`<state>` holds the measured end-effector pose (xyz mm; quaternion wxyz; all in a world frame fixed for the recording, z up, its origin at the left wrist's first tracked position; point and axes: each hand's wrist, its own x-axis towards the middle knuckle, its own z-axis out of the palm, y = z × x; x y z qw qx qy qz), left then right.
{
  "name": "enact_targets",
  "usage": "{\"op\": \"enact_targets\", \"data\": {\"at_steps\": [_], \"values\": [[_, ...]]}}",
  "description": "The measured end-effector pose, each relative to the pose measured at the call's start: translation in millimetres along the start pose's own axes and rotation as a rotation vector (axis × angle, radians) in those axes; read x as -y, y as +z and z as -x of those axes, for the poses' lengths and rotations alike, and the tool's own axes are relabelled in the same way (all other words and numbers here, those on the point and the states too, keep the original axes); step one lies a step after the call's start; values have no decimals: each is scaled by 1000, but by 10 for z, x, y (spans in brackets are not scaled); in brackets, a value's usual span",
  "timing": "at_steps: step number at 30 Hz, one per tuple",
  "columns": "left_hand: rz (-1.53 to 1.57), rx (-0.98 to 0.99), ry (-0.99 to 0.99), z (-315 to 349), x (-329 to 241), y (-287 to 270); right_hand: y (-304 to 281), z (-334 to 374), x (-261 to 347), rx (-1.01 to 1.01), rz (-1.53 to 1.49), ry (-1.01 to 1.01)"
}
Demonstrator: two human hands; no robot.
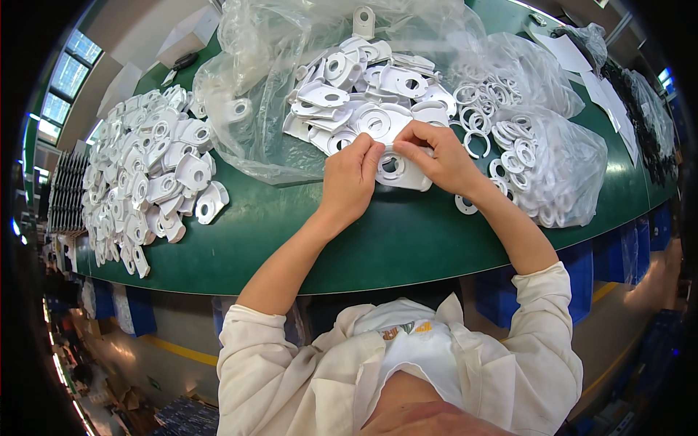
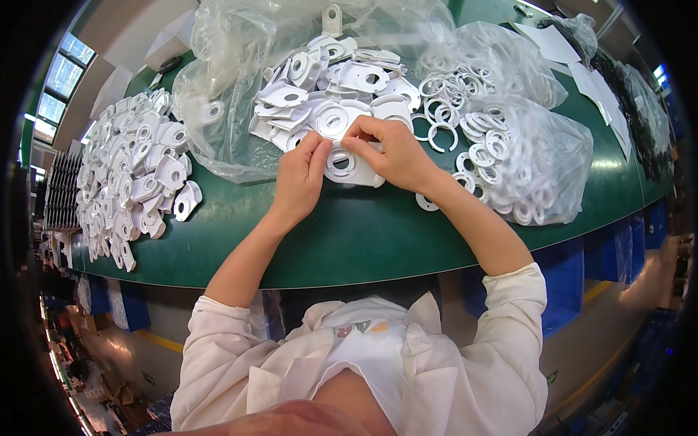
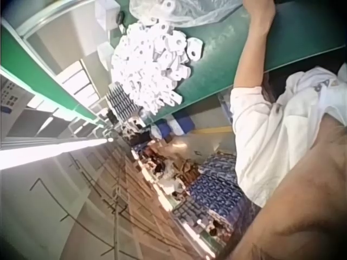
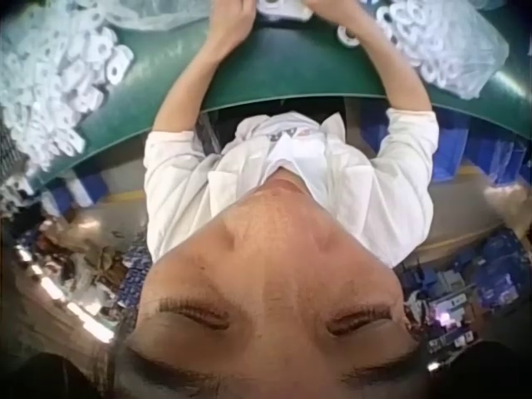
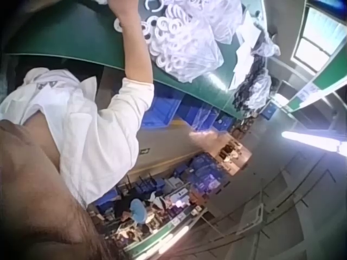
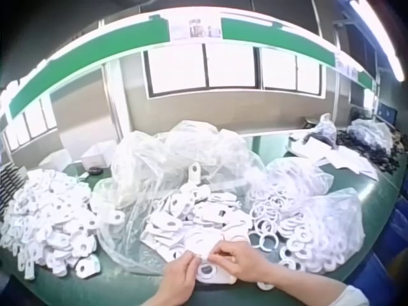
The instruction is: Assembling small white plastic components at a production line workstation.
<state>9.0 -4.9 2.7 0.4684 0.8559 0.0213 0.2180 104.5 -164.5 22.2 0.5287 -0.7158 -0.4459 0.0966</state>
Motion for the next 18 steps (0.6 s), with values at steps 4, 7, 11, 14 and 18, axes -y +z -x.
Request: {"op": "enact_targets", "data": {"at_steps": [4,7,11,14,18], "values": [[-69,40,7,-23,0,-36,-5,23,35,48,56,85],[45,59,-69,-22,10,-44,44,18,-23,9,-34,113],[474,20,-169,33,-71,80,102,-5,-35,-175,-468,197],[412,99,-107,72,-6,113,117,-29,-16,-255,-476,237],[144,122,-38,81,-103,70,87,1,-86,-273,-369,239]]}}
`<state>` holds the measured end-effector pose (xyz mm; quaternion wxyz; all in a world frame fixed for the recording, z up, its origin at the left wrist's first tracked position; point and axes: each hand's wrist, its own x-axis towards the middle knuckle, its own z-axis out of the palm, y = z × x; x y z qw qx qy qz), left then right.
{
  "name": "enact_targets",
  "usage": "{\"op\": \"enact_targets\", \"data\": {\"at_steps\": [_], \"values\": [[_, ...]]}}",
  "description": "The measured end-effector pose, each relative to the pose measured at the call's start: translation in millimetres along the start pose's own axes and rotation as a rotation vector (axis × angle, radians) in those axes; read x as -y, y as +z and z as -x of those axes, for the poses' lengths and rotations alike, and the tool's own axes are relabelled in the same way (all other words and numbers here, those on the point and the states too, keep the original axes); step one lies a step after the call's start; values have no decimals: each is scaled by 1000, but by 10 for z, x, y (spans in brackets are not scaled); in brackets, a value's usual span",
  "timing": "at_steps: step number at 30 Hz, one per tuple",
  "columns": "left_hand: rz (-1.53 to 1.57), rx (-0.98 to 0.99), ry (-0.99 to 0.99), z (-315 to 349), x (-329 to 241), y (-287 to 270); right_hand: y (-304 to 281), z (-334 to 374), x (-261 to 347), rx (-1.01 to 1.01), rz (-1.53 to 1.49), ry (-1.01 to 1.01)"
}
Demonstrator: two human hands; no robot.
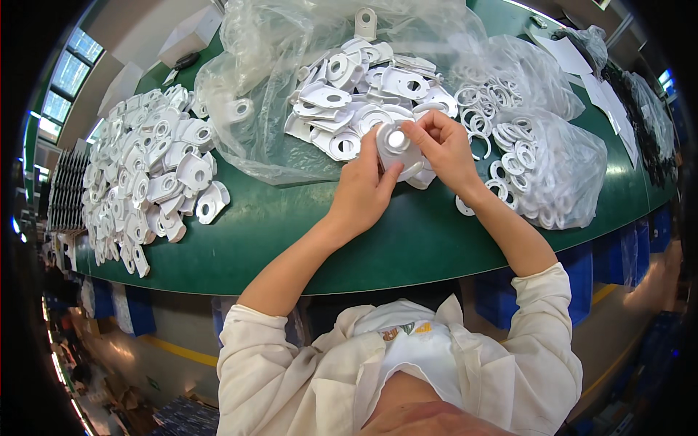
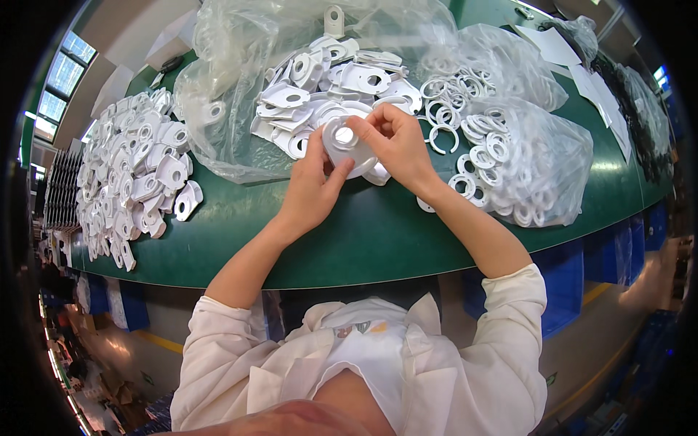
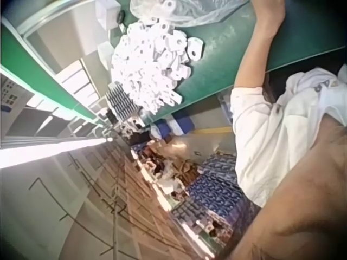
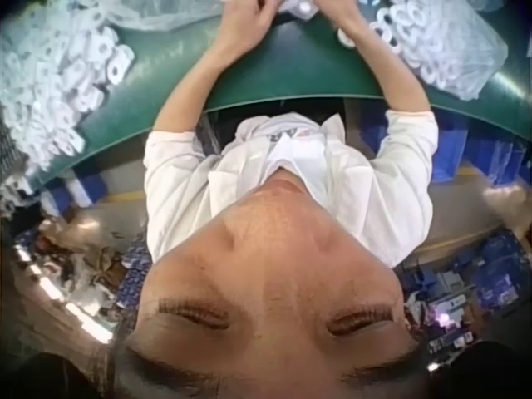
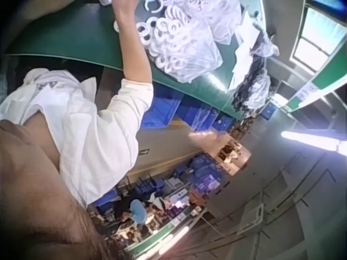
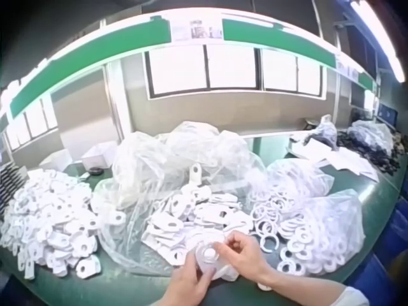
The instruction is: Assembling small white plastic components at a production line workstation.
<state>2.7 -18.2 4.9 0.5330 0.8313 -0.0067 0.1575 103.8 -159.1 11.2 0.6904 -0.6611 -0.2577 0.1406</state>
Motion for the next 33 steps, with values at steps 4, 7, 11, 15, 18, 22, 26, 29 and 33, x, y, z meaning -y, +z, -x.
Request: {"op": "enact_targets", "data": {"at_steps": [4,7,11,15,18,22,26,29,33], "values": [[-83,86,69,27,9,-7,-12,28,58,12,381,17],[29,72,16,-11,156,-41,-16,23,120,78,488,-80],[177,261,-155,-98,81,-299,-214,-96,119,278,349,-5],[355,378,-402,-170,-35,-524,-302,-139,149,356,401,60],[422,-187,-304,-237,99,-767,-393,-195,205,206,605,-48],[757,-886,253,-416,285,-1403,-601,-165,353,109,789,-161],[502,-1416,270,-417,128,-1542,-693,-175,463,108,832,-151],[192,-932,327,-375,131,-1177,-817,-88,540,293,878,-5],[-160,-98,244,-203,-134,-389,-839,-23,492,721,871,240]]}}
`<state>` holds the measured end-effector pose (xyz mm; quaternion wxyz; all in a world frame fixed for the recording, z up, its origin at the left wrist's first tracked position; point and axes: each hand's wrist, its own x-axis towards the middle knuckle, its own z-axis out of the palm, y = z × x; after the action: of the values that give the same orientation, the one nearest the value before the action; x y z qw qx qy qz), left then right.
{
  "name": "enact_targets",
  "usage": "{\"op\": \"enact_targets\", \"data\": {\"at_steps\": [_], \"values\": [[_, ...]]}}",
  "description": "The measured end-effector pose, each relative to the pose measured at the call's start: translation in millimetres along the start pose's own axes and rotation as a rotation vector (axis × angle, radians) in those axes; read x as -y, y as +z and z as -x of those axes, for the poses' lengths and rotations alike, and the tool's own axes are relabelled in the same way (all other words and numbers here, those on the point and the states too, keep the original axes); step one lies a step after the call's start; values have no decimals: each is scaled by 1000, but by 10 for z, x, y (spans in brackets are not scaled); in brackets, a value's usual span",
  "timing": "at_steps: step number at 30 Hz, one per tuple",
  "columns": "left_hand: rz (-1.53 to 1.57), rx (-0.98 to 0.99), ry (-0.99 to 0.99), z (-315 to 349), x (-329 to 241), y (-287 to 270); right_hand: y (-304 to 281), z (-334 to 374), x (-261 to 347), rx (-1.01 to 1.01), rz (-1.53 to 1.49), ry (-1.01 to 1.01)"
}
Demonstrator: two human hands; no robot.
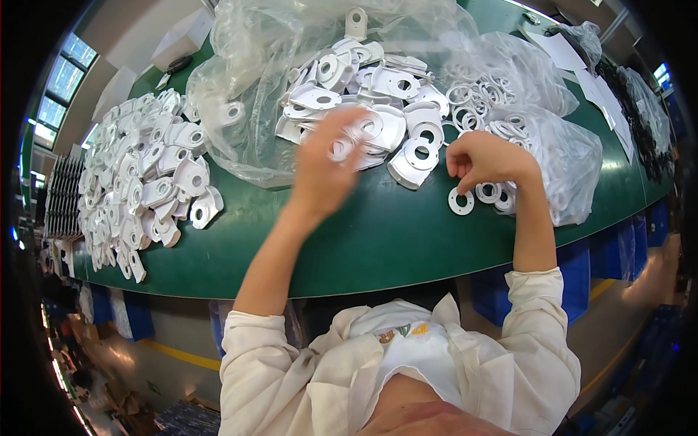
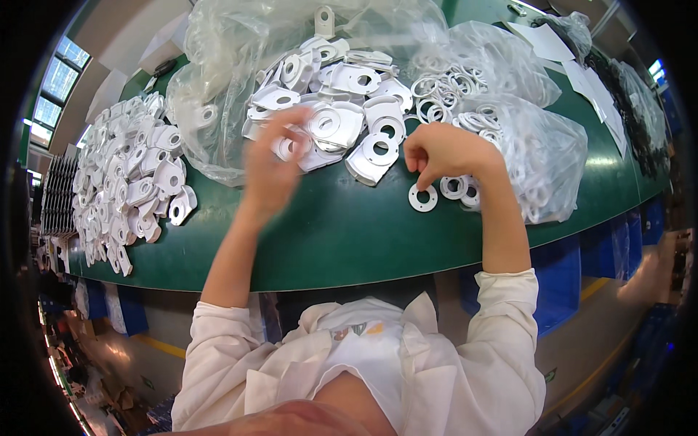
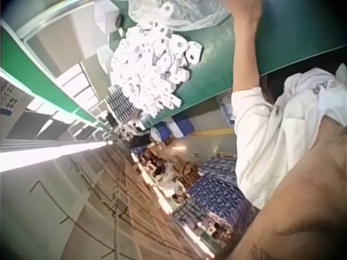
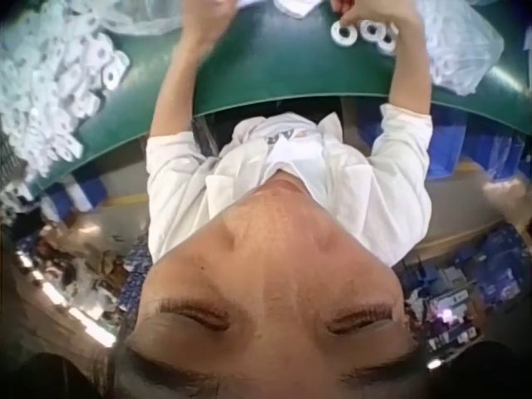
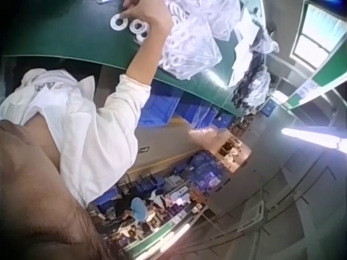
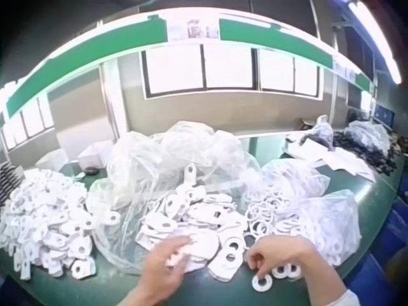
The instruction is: Assembling small white plastic components at a production line workstation.
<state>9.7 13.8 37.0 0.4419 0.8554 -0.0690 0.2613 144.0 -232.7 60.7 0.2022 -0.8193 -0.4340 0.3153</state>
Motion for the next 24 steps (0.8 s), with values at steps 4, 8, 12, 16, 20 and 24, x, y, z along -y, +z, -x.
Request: {"op": "enact_targets", "data": {"at_steps": [4,8,12,16,20,24], "values": [[-401,302,401,246,-29,529,116,-128,127,109,108,72],[-489,374,369,316,-7,630,101,-129,138,130,81,96],[-461,529,189,294,-57,525,23,-111,109,79,-35,-57],[-300,251,144,321,27,463,-30,-181,124,-224,-293,-218],[277,162,-523,223,37,349,98,-307,189,-698,-499,-331],[913,60,-699,171,-14,314,220,-367,270,-893,-153,-582]]}}
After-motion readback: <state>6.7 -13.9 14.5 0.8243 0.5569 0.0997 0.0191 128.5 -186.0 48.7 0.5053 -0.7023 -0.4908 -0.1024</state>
